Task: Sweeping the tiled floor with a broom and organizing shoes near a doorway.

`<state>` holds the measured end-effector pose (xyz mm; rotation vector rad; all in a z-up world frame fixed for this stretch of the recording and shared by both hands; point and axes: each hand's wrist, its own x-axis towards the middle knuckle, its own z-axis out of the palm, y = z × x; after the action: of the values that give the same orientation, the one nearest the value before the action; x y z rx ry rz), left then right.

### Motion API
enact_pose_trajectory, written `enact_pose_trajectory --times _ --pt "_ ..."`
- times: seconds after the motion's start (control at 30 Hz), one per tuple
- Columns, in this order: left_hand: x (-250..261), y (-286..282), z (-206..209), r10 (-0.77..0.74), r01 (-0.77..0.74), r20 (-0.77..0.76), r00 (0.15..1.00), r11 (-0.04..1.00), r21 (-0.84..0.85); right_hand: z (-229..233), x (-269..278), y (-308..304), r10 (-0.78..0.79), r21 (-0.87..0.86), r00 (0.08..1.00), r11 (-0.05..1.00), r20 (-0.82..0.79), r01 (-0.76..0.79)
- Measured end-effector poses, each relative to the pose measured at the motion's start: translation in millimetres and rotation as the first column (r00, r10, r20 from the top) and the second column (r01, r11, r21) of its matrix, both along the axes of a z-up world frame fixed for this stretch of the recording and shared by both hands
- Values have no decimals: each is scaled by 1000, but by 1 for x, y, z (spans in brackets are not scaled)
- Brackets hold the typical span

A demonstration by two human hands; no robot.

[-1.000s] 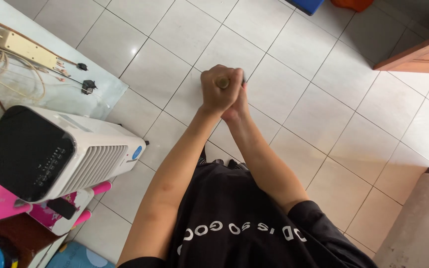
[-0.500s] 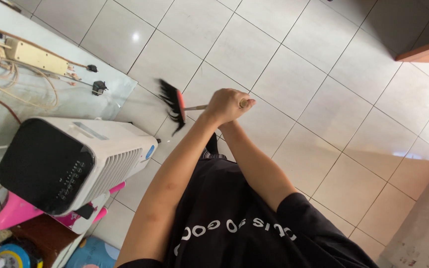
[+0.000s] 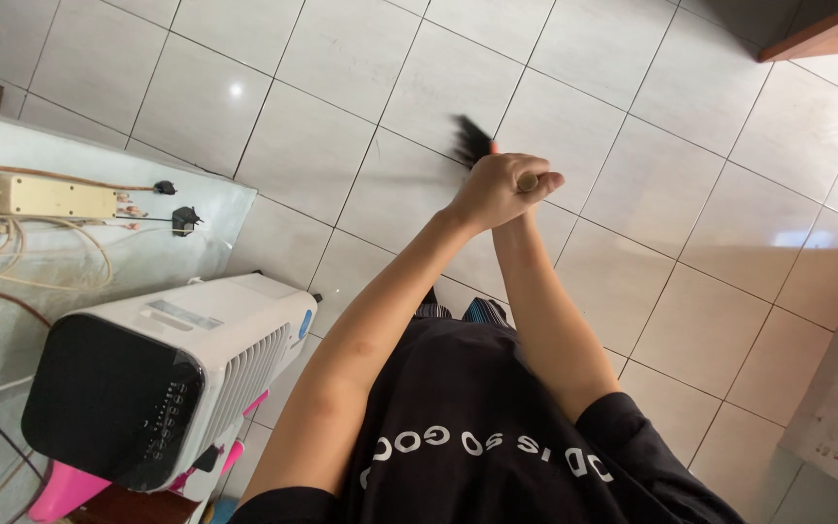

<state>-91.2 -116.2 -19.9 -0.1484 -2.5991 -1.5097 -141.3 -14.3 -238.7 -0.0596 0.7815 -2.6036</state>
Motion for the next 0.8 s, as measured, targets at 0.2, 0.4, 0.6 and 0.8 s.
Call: enact_pose_trajectory --times 0.2,0.4,0.6,0.8 --pt "13 -30 -44 -1 -9 48 999 977 213 36 -14 -3 -46 240 850 966 525 -95" --pt "4 -61 16 356 -254 -416 836 925 281 103 0 -60 125 -27 890 992 438 -126" --pt "15 -66 63 424 -343 -466 777 905 253 144 36 -101 182 -114 881 983 437 -147" --pt "12 -80 12 157 -235 -408 899 961 -146 -20 30 -112 -133 146 989 982 63 122"
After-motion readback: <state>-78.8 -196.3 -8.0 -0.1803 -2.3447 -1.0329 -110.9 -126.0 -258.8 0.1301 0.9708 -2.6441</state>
